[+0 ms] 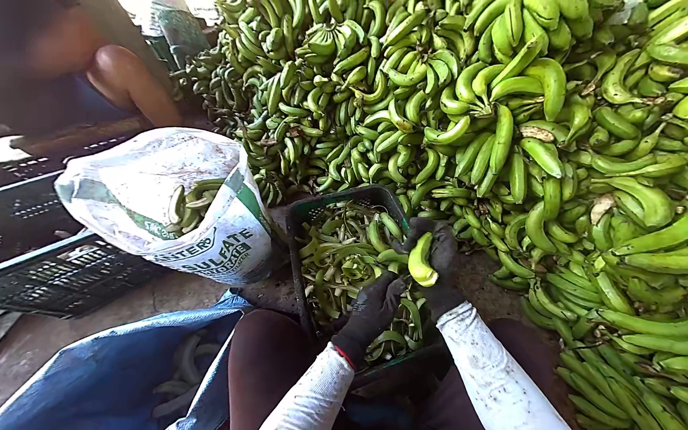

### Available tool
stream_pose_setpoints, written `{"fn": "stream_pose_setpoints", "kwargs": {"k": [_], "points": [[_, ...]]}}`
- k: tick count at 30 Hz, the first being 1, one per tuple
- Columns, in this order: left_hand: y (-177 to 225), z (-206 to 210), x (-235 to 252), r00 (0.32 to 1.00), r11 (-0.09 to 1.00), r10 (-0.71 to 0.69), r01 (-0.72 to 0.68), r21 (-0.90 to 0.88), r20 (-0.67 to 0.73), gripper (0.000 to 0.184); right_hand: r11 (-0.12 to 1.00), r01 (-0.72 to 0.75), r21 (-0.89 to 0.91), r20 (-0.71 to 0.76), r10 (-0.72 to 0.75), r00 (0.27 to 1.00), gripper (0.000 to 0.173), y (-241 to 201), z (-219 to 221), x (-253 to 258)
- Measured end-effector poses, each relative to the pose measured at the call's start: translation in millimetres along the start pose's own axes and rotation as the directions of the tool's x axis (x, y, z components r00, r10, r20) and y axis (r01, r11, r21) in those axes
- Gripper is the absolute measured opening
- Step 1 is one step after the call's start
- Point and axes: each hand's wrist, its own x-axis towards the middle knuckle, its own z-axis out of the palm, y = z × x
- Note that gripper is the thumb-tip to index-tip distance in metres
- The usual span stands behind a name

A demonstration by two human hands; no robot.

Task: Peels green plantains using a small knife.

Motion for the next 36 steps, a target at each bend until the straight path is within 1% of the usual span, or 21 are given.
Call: {"fn": "stream_pose_setpoints", "kwargs": {"k": [2,5,6,8,10,13,15,16,18,20,22,23,25,26,27,28,29,30,32,34,36], "points": [[-3,-3,2,1.000,1.000,0.000,0.000,0.025,0.007,0.053,0.992,-0.109,0.066,0.083,0.103,0.991,0.063,6,-4,-9],[-10,-10,5,0.999,0.998,-0.041,0.040,0.042,0.026,0.057,0.979,-0.188,0.077,0.119,0.178,0.977,0.074,12,1,-24],[-12,-12,5,0.998,0.998,-0.051,0.050,0.050,0.024,0.055,0.977,-0.195,0.084,0.126,0.184,0.975,0.075,14,3,-28],[-12,-16,4,0.997,0.995,-0.068,0.066,0.069,0.033,0.053,0.984,-0.170,0.045,0.092,0.166,0.982,0.065,19,4,-34],[-8,-21,3,0.995,0.990,-0.089,0.083,0.113,0.051,0.053,0.976,-0.214,0.033,0.050,0.212,0.976,0.058,24,-5,-37],[1,-40,5,0.992,0.961,-0.094,0.070,0.269,0.079,0.055,0.950,-0.303,0.080,0.147,0.289,0.946,0.060,20,-17,-35],[7,-62,10,0.991,0.914,-0.087,0.039,0.404,0.100,0.056,0.913,-0.403,0.062,0.231,0.379,0.896,0.058,8,-16,-36],[8,-73,13,0.992,0.883,-0.063,0.005,0.470,0.106,0.053,0.873,-0.486,0.033,0.283,0.458,0.843,0.054,0,-13,-37],[8,-92,17,0.990,0.817,-0.001,-0.081,0.571,0.140,0.048,0.738,-0.672,-0.065,0.364,0.645,0.672,0.049,-14,-4,-41],[3,-108,21,0.974,0.778,0.041,-0.171,0.605,0.222,0.045,0.591,-0.761,-0.267,0.313,0.800,0.512,0.041,-21,11,-44],[-5,-119,24,0.962,0.782,0.039,-0.199,0.590,0.271,0.045,0.446,-0.832,-0.331,0.287,0.887,0.361,0.050,-17,20,-38],[-9,-121,26,0.964,0.794,0.002,-0.164,0.585,0.267,0.045,0.401,-0.849,-0.344,0.278,0.907,0.316,0.052,-15,22,-33],[-14,-123,28,0.971,0.822,-0.167,0.043,0.568,0.168,0.047,0.355,-0.827,-0.437,0.265,0.929,0.258,0.046,-12,26,-21],[-14,-129,32,0.953,0.815,-0.300,0.230,0.531,0.047,0.049,0.323,-0.775,-0.544,0.283,0.940,0.193,0.041,-13,31,-18],[-18,-142,37,0.901,0.791,-0.425,0.418,0.447,-0.090,0.052,0.262,-0.705,-0.659,0.261,0.959,0.112,0.042,-14,42,-21],[-24,-157,41,0.847,0.762,-0.492,0.531,0.369,-0.203,0.055,0.173,-0.630,-0.757,0.193,0.981,0.037,0.043,-15,57,-27],[-31,-167,43,0.811,0.747,-0.518,0.583,0.319,-0.272,0.055,0.081,-0.562,-0.823,0.101,0.995,-0.004,0.040,-14,69,-32],[-35,-174,43,0.792,0.733,-0.539,0.609,0.302,-0.287,0.055,0.028,-0.499,-0.866,0.024,1.000,0.015,0.039,-10,82,-32],[-33,-183,36,0.765,0.691,-0.605,0.643,0.332,-0.223,0.055,0.067,-0.385,-0.920,-0.008,0.982,0.190,0.040,2,120,-11],[-24,-174,30,0.728,0.658,-0.683,0.650,0.379,-0.064,0.053,0.168,-0.286,-0.943,0.049,0.924,0.380,0.034,9,173,16],[-19,-161,29,0.726,0.678,-0.687,0.625,0.387,0.029,0.055,0.343,-0.228,-0.911,0.184,0.834,0.521,0.033,20,222,43]]}}
